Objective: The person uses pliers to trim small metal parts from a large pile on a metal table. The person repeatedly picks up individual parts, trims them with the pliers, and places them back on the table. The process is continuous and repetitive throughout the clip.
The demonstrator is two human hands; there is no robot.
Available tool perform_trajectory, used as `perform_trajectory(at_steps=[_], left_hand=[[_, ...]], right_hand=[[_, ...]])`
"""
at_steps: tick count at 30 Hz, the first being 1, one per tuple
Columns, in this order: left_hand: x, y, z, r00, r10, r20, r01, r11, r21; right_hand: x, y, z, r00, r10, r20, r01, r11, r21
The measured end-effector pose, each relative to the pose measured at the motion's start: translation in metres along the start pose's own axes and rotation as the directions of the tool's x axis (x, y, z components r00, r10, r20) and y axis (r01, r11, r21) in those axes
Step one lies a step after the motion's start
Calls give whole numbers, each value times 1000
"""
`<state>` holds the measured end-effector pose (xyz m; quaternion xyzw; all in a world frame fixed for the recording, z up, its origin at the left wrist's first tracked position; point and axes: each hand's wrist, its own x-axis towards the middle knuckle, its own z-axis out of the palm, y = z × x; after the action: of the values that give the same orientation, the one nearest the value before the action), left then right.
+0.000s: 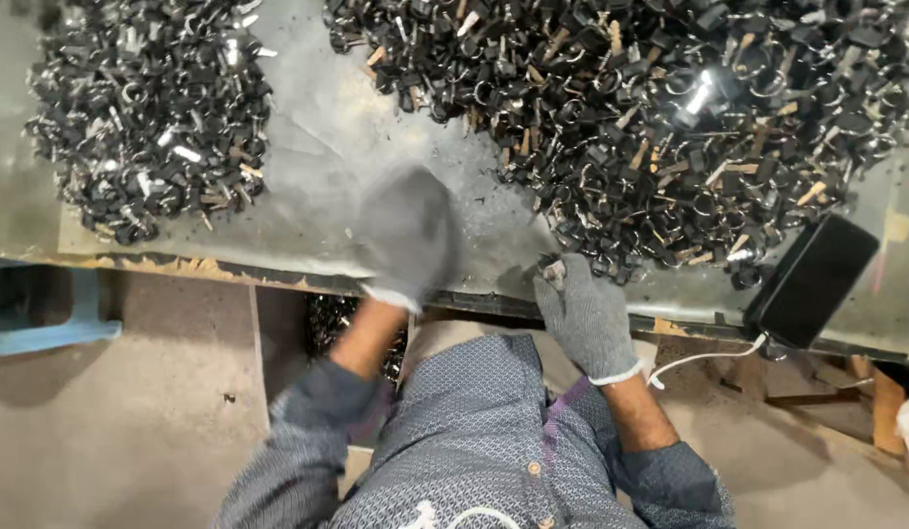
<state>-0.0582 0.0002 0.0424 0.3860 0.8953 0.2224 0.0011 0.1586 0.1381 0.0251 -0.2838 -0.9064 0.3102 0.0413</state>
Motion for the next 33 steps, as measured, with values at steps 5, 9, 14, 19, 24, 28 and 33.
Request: perform_trajectory(at_steps=[5,9,14,19,24,28,33], left_hand=[[-26,60,45,970,197,-140,-224,952,-210],[12,56,72,970,229,87,-205,953,-224],[8,51,65,961,263,-87,-276,922,-272],[-24,47,37,995,95,-18,-85,776,-626],[-25,49,28,884,-36,467,275,847,-455],[-21,39,25,941,317,120,-273,918,-288],[-16,28,26,958,224,178,-190,964,-188]], right_hand=[[-13,22,21,984,38,-176,-9,986,165],[-20,35,34,981,46,-186,-10,982,190],[-20,16,20,986,64,-156,-33,981,193],[-15,-24,-12,979,58,195,-50,998,-42],[4,-53,-27,891,144,431,-8,953,-302],[10,-64,-38,975,136,173,-82,954,-288],[9,-62,-42,918,224,326,-169,967,-189]])
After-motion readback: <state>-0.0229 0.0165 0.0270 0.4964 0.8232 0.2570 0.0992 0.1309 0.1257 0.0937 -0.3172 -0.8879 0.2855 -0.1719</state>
